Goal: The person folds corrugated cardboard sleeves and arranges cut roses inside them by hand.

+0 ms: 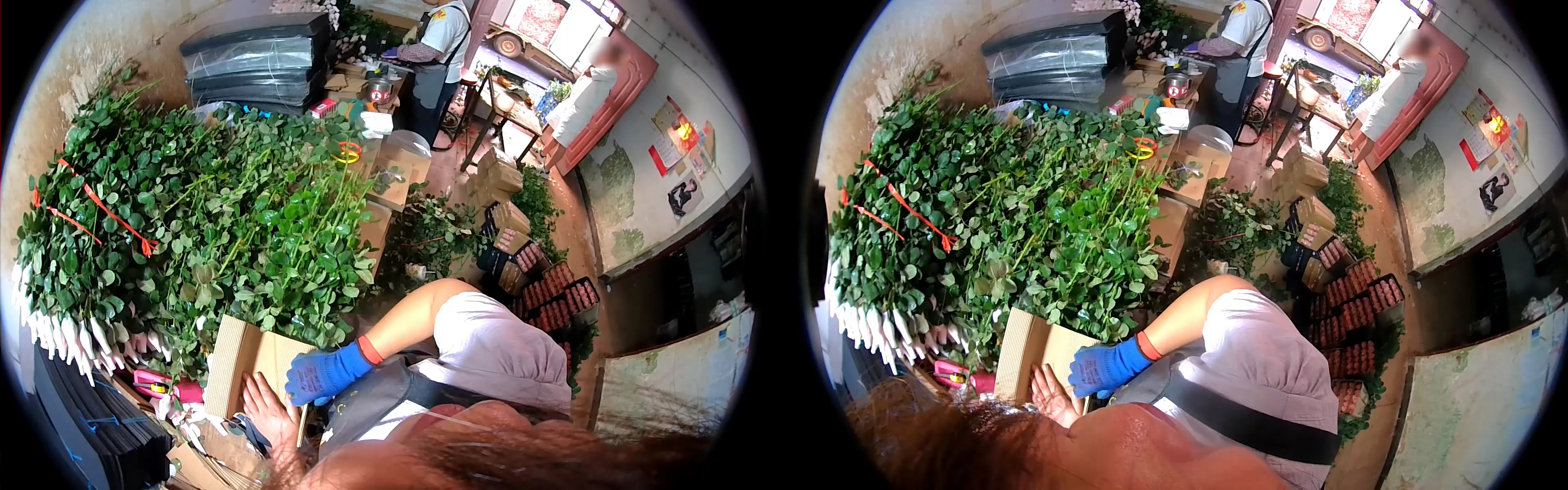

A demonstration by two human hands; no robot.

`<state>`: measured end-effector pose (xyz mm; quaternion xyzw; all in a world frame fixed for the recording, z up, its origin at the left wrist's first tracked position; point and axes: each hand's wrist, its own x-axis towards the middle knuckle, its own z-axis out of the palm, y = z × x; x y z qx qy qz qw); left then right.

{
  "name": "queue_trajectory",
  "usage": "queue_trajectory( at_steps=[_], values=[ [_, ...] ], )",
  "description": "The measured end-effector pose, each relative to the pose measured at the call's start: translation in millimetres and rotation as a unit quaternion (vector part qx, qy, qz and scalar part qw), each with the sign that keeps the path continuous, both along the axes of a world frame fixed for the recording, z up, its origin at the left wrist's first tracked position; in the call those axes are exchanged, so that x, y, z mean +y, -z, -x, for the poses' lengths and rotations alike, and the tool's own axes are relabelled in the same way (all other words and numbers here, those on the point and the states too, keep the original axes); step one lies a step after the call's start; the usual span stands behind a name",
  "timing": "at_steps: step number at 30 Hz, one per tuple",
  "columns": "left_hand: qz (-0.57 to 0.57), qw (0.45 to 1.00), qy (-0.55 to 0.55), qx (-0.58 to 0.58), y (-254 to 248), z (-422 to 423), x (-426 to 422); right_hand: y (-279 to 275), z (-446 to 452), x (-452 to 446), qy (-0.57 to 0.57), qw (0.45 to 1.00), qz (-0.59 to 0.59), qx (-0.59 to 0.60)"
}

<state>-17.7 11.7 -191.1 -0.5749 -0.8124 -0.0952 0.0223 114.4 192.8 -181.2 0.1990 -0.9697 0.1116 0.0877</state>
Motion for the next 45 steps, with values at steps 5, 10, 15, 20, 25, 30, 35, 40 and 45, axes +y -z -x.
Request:
queue_trajectory(
  at_steps=[5, 10, 15, 20, 25, 30, 35, 40, 45],
  values=[
    [-0.008, 1.000, -0.001, -0.017, -4.3, -1.7, 1.1, -1.8, -0.9, -0.2, 0.005, 1.000, -0.011, 0.001],
    [0.015, 1.000, -0.015, -0.018, -4.0, -3.3, 1.1, -1.4, 0.6, -1.8, 0.007, 0.999, -0.034, -0.002],
    [0.000, 1.000, -0.002, -0.015, -3.9, -2.3, 0.6, -0.5, 2.3, -2.2, 0.012, 0.999, -0.021, -0.027],
    [0.001, 1.000, -0.004, -0.017, -3.0, -2.0, -0.4, 3.3, 2.6, -0.3, 0.002, 1.000, -0.001, -0.003],
    [-0.014, 1.000, 0.005, -0.010, -3.5, -2.8, 0.0, 5.4, 1.7, 0.3, 0.009, 1.000, 0.009, 0.021],
    [-0.008, 1.000, 0.010, -0.010, -3.7, -0.5, -0.3, -1.5, 3.0, 0.7, 0.011, 1.000, -0.007, -0.010],
    [-0.011, 1.000, -0.003, -0.003, 2.0, -1.6, -0.8, 1.0, 3.0, 1.4, 0.009, 1.000, -0.002, 0.017],
    [-0.011, 1.000, 0.010, 0.004, -0.3, 0.5, -0.8, -4.4, 0.5, 3.0, 0.000, 1.000, 0.002, -0.020],
    [-0.021, 1.000, 0.014, 0.006, -1.8, -0.3, -0.2, 10.4, -0.9, 5.6, -0.015, 0.997, 0.041, 0.065]
  ],
)
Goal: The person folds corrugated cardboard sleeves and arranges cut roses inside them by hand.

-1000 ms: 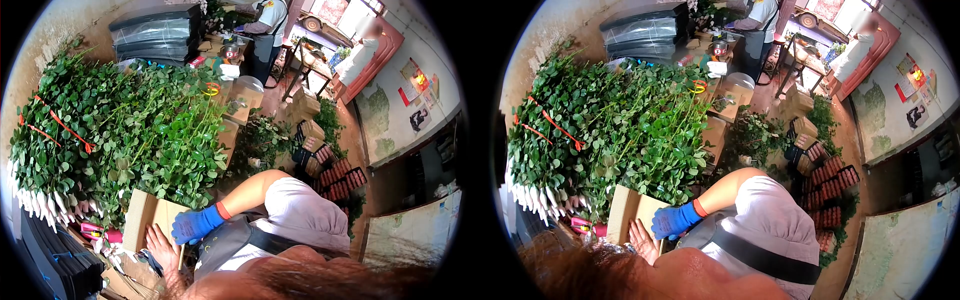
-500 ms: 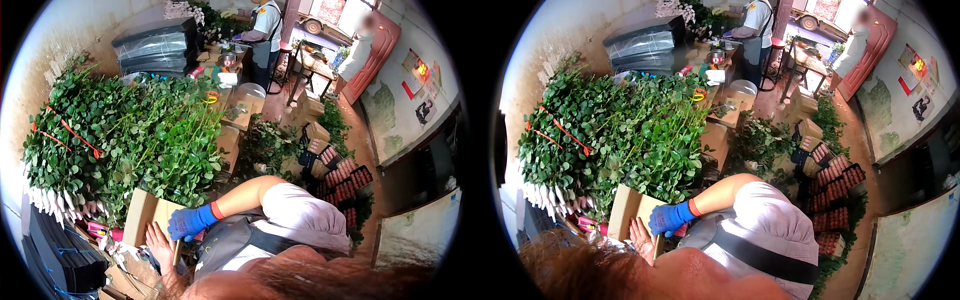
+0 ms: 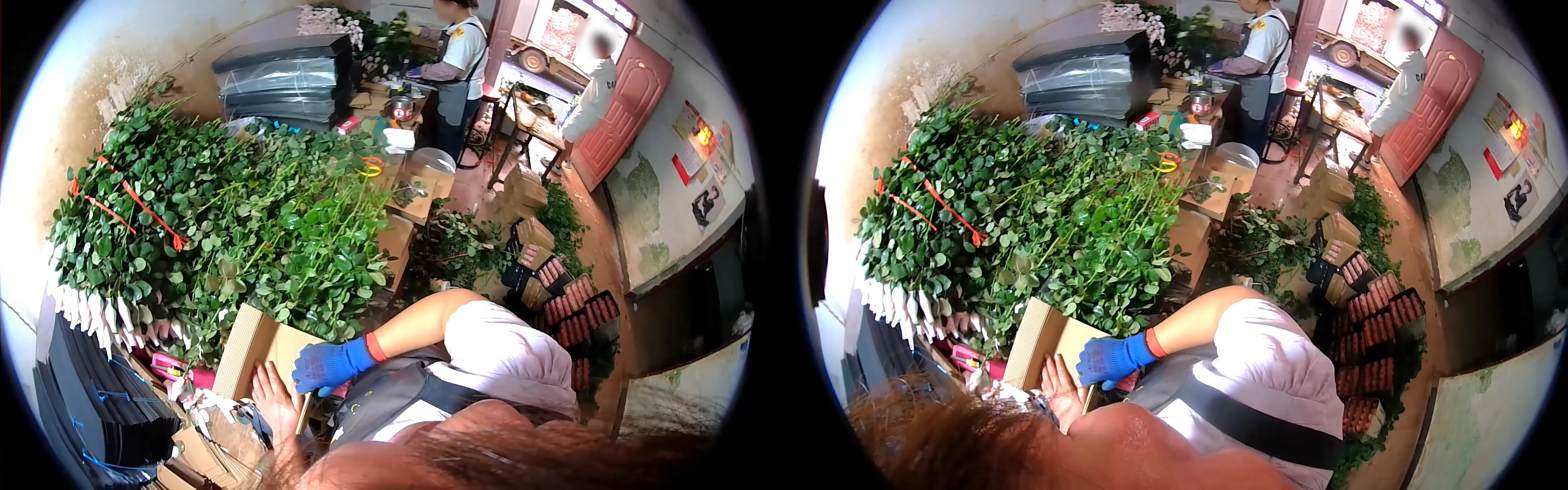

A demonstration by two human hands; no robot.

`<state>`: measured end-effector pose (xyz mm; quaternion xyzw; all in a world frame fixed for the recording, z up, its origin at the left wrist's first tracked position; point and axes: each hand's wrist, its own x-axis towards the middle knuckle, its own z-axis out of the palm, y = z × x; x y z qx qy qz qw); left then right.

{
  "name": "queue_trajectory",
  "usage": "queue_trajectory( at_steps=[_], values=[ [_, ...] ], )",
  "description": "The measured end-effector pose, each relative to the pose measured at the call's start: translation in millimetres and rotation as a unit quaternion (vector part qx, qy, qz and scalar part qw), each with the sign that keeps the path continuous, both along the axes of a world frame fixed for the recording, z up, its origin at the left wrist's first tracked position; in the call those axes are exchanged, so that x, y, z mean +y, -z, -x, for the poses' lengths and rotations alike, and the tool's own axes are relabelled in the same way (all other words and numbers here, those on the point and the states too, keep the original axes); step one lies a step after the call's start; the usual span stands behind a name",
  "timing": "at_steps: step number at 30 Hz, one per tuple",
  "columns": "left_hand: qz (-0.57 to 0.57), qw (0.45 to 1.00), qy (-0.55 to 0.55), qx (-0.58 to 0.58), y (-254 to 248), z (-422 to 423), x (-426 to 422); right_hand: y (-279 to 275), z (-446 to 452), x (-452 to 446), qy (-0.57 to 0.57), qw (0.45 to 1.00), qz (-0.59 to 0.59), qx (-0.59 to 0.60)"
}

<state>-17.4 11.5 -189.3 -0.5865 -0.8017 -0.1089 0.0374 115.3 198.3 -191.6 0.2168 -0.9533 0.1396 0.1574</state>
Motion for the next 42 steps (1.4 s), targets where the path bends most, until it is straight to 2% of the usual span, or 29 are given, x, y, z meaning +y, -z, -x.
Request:
queue_trajectory(
  at_steps=[3, 13, 16, 25, 31, 34, 42],
  values=[
    [0.012, 1.000, -0.012, -0.024, -8.9, -3.1, 1.2, -5.4, -0.9, 0.5, -0.008, 0.999, -0.002, -0.047],
    [0.030, 0.996, -0.028, -0.083, -21.3, -4.7, 4.5, -15.6, -1.9, -5.3, 0.016, 0.996, -0.019, -0.081],
    [0.042, 0.994, -0.035, -0.097, -22.9, -5.3, 6.2, -26.2, -1.7, -5.1, 0.016, 0.989, -0.073, -0.129],
    [0.052, 0.993, -0.038, -0.096, -22.0, -3.5, 6.6, -10.2, 0.5, -8.6, 0.035, 0.998, -0.033, -0.050],
    [0.051, 0.994, -0.049, -0.080, -21.6, -7.1, 6.9, -20.7, -1.1, -8.1, 0.027, 0.995, -0.072, -0.060],
    [0.050, 0.994, -0.050, -0.078, -21.3, -7.3, 6.1, -23.4, -3.2, -4.7, 0.020, 0.998, -0.020, -0.061],
    [0.014, 0.998, -0.043, -0.050, -9.1, -6.1, 3.5, -24.6, -3.6, -1.8, 0.018, 0.995, -0.044, -0.088]
  ],
)
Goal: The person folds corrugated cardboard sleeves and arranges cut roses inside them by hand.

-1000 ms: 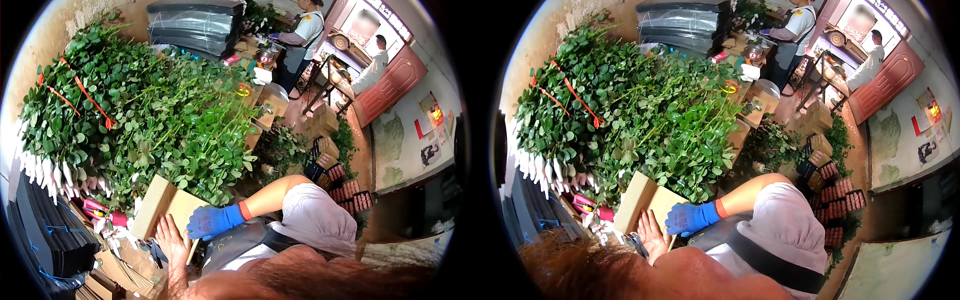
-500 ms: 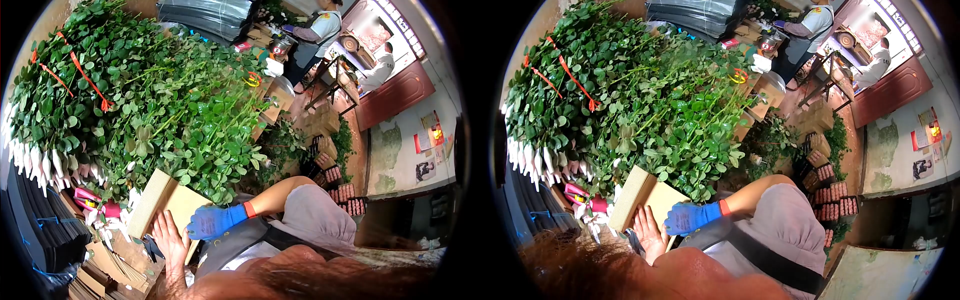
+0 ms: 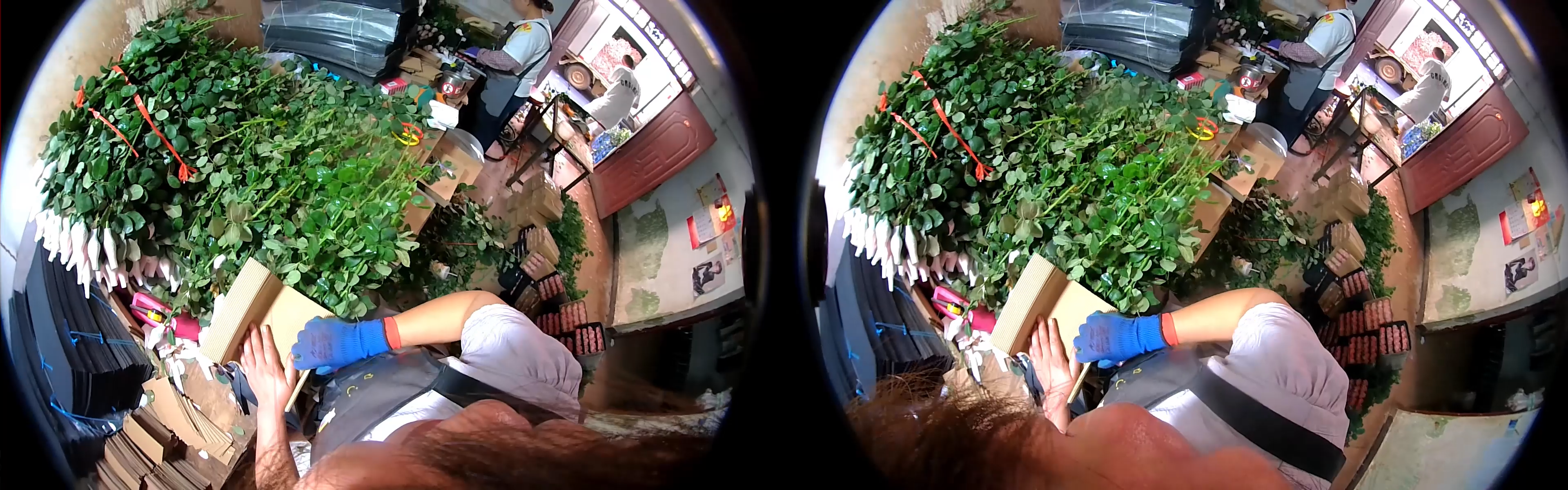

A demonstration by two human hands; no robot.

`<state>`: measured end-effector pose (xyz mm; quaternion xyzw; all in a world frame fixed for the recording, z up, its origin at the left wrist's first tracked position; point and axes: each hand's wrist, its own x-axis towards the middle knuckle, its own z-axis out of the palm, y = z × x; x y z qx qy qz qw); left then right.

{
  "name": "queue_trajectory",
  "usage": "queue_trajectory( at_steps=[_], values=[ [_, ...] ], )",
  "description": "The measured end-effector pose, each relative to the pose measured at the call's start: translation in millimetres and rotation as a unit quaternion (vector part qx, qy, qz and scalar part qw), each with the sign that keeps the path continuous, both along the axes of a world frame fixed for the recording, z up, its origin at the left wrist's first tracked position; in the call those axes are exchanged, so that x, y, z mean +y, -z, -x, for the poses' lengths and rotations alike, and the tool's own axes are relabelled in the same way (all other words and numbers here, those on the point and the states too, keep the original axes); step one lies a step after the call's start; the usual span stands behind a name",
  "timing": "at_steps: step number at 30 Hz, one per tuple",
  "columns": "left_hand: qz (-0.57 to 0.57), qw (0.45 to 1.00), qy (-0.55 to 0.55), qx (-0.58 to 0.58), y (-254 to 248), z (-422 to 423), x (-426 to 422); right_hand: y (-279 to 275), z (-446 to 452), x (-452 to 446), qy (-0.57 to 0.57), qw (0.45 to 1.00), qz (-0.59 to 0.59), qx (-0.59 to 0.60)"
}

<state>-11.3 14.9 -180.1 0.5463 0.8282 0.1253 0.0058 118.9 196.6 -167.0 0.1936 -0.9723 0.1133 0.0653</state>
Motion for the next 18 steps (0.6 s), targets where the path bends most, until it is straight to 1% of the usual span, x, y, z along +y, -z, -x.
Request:
queue_trajectory(
  at_steps=[3, 8, 12, 15, 18],
  values=[
    [-0.010, 1.000, 0.001, 0.024, 8.9, 1.7, -2.4, -0.3, 2.0, 0.8, -0.006, 1.000, 0.006, -0.019],
    [-0.027, 0.999, 0.003, 0.040, 12.2, 2.1, -3.2, -0.8, 1.0, 3.2, -0.006, 1.000, 0.026, -0.004],
    [-0.035, 0.998, 0.003, 0.042, 18.0, 4.0, -4.4, 0.7, 1.0, 1.2, 0.002, 1.000, 0.023, 0.003],
    [-0.038, 0.998, 0.006, 0.057, 22.5, 5.8, -4.7, -3.0, 1.1, 1.5, 0.010, 1.000, -0.002, -0.009],
    [-0.024, 0.999, -0.001, 0.044, 21.8, 5.9, -3.9, 2.5, 1.0, 2.9, 0.002, 0.999, 0.028, 0.018]
  ],
)
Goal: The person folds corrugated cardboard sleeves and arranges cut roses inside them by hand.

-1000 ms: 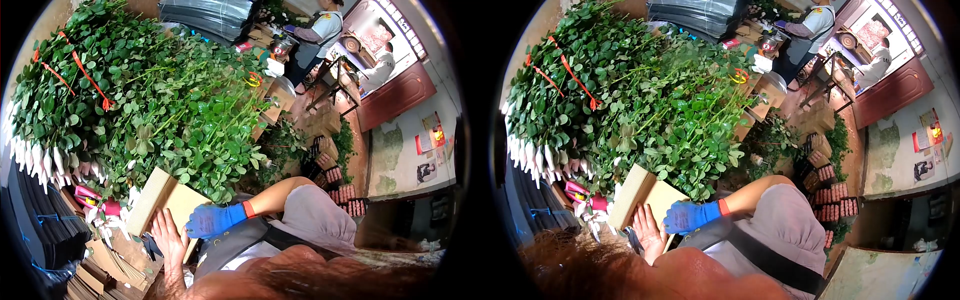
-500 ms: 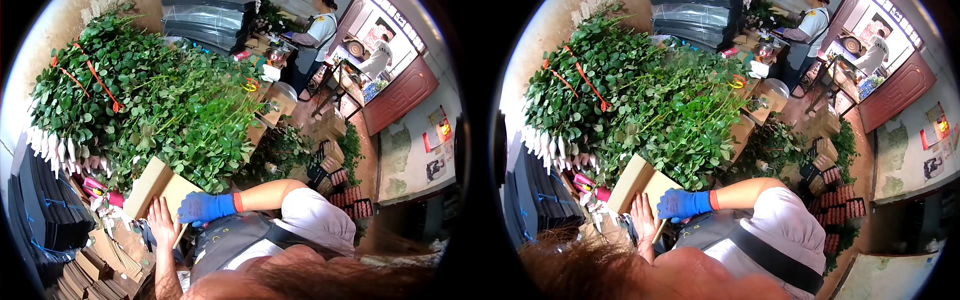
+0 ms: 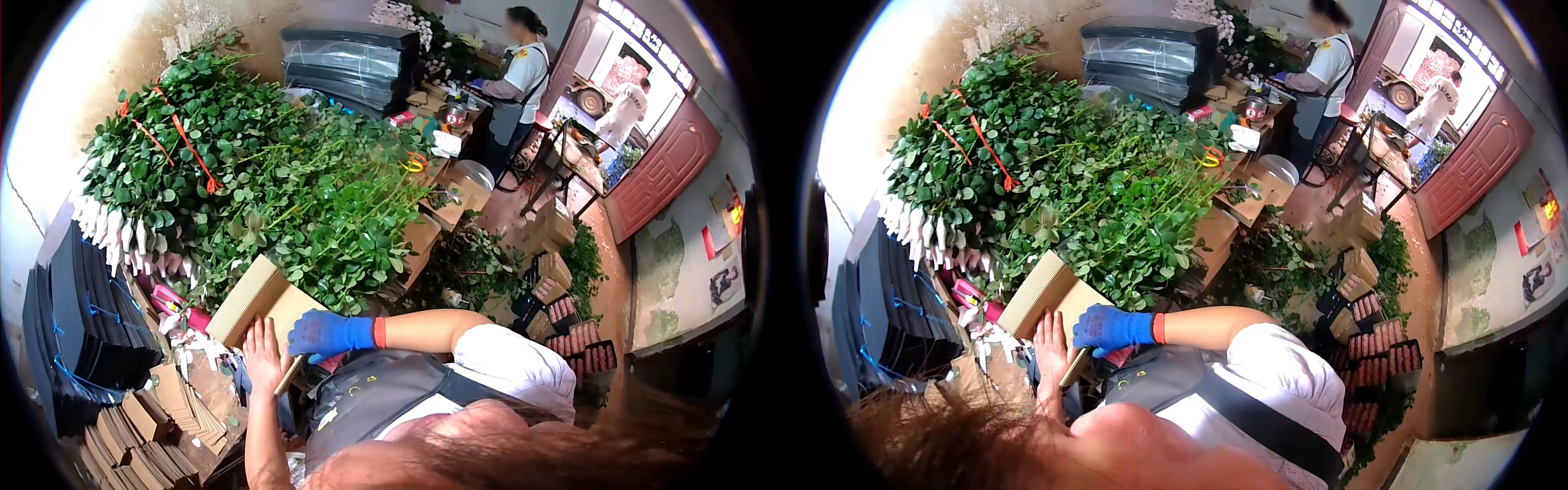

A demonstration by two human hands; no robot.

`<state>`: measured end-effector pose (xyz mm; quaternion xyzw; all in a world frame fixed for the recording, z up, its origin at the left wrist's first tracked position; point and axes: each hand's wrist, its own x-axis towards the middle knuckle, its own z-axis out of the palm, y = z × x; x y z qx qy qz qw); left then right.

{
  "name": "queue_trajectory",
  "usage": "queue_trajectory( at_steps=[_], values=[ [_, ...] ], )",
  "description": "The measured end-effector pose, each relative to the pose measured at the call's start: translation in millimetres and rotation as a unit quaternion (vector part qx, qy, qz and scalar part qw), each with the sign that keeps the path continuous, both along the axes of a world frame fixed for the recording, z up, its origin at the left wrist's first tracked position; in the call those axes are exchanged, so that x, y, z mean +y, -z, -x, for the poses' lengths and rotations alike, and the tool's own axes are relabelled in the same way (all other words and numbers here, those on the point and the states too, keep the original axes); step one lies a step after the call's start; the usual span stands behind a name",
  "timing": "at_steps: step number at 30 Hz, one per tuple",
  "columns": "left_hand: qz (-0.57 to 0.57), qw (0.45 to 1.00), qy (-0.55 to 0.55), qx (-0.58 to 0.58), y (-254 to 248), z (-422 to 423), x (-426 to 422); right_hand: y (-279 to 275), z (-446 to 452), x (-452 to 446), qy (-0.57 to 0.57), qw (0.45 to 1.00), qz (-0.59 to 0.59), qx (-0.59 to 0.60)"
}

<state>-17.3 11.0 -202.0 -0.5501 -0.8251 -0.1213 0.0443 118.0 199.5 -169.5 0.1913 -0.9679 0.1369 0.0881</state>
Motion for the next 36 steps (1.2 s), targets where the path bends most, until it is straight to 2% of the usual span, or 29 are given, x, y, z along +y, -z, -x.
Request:
queue_trajectory(
  at_steps=[10, 13, 18, 36],
  values=[
    [-0.005, 1.000, 0.002, 0.001, 0.4, -1.1, -0.4, -5.6, -1.6, -1.7, 0.002, 1.000, -0.013, 0.001],
    [-0.006, 1.000, 0.000, -0.002, -2.1, -2.5, -0.6, -3.8, -0.4, -3.3, 0.011, 0.999, -0.008, -0.037],
    [0.005, 1.000, -0.007, -0.027, -13.1, -6.3, 2.0, -0.2, -3.0, -2.3, 0.015, 1.000, 0.009, -0.003],
    [0.030, 0.996, 0.005, -0.086, -36.2, -6.6, 6.3, -7.0, 4.5, -9.2, 0.020, 0.994, -0.026, -0.100]
  ],
)
